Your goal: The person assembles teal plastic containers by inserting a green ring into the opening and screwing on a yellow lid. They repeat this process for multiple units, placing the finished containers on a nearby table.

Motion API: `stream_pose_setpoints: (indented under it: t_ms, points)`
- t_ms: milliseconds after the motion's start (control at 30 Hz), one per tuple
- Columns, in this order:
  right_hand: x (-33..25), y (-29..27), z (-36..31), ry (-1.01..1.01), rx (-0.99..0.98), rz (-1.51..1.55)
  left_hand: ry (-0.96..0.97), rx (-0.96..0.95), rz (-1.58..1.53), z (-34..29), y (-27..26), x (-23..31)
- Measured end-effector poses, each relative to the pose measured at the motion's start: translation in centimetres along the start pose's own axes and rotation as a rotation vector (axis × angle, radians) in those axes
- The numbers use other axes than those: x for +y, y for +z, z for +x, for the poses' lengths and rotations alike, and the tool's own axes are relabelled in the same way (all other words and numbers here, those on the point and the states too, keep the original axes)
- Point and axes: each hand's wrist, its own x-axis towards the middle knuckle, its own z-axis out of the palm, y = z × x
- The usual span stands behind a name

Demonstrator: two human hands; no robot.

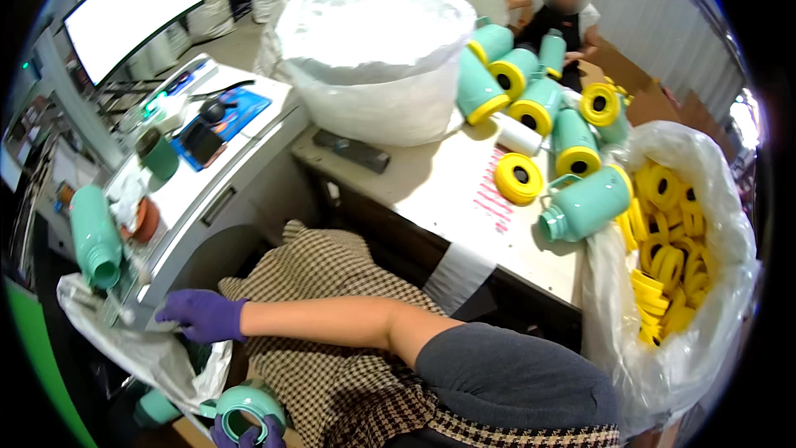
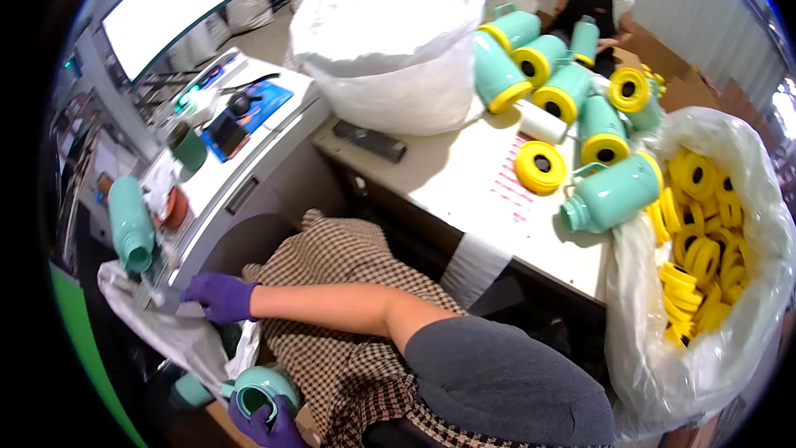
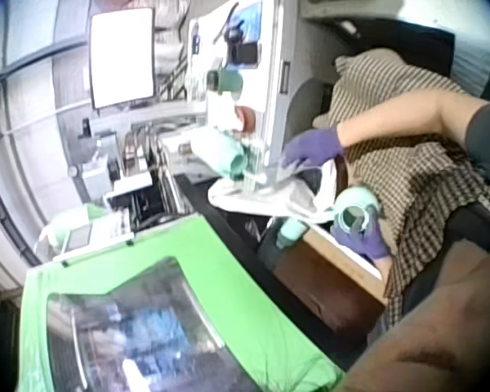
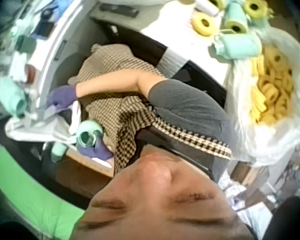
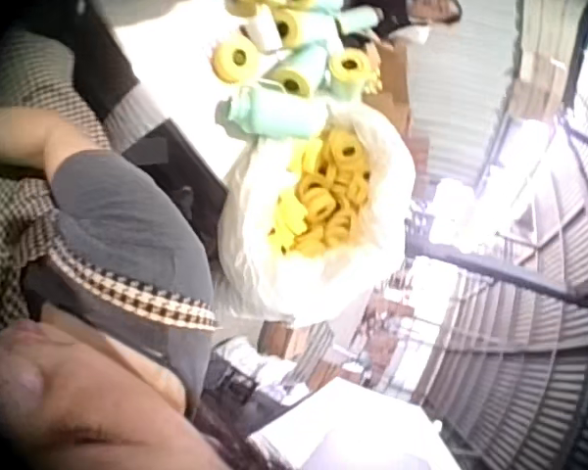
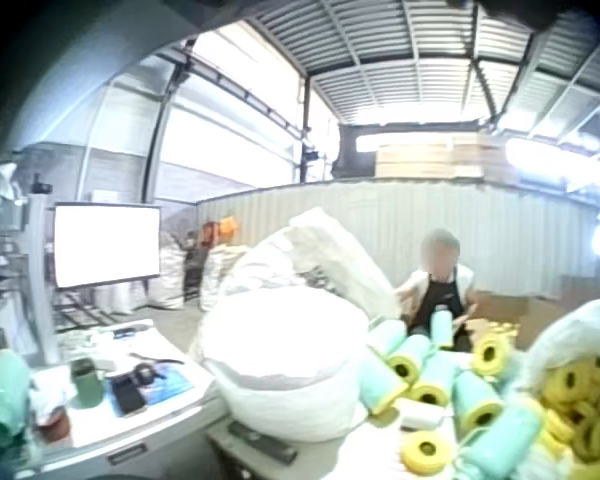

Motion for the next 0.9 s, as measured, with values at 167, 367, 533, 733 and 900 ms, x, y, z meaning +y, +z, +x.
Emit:
stream_pose_setpoints:
  t_ms: [167,367,533,733,900]
  points:
    - [-8.2,-18.2,-10.3,0.098,0.326,-0.069,0.347,-0.079,0.009,2.0,0.6,-2.5]
    - [-15.8,-32.4,-31.9,0.511,0.706,-0.716,0.611,-0.396,-0.081,-3.3,3.6,-3.8]
    - [-17.9,-36.6,-38.8,0.744,0.712,-1.213,0.98,-0.638,-0.113,-2.0,7.8,1.4]
    - [-14.9,-37.7,-40.6,1.022,0.693,-1.271,0.934,-0.59,-0.2,-2.0,8.9,2.2]
    - [-16.9,-37.3,-40.6,0.86,0.664,-1.241,0.922,-0.544,-0.177,-3.5,9.2,1.2]
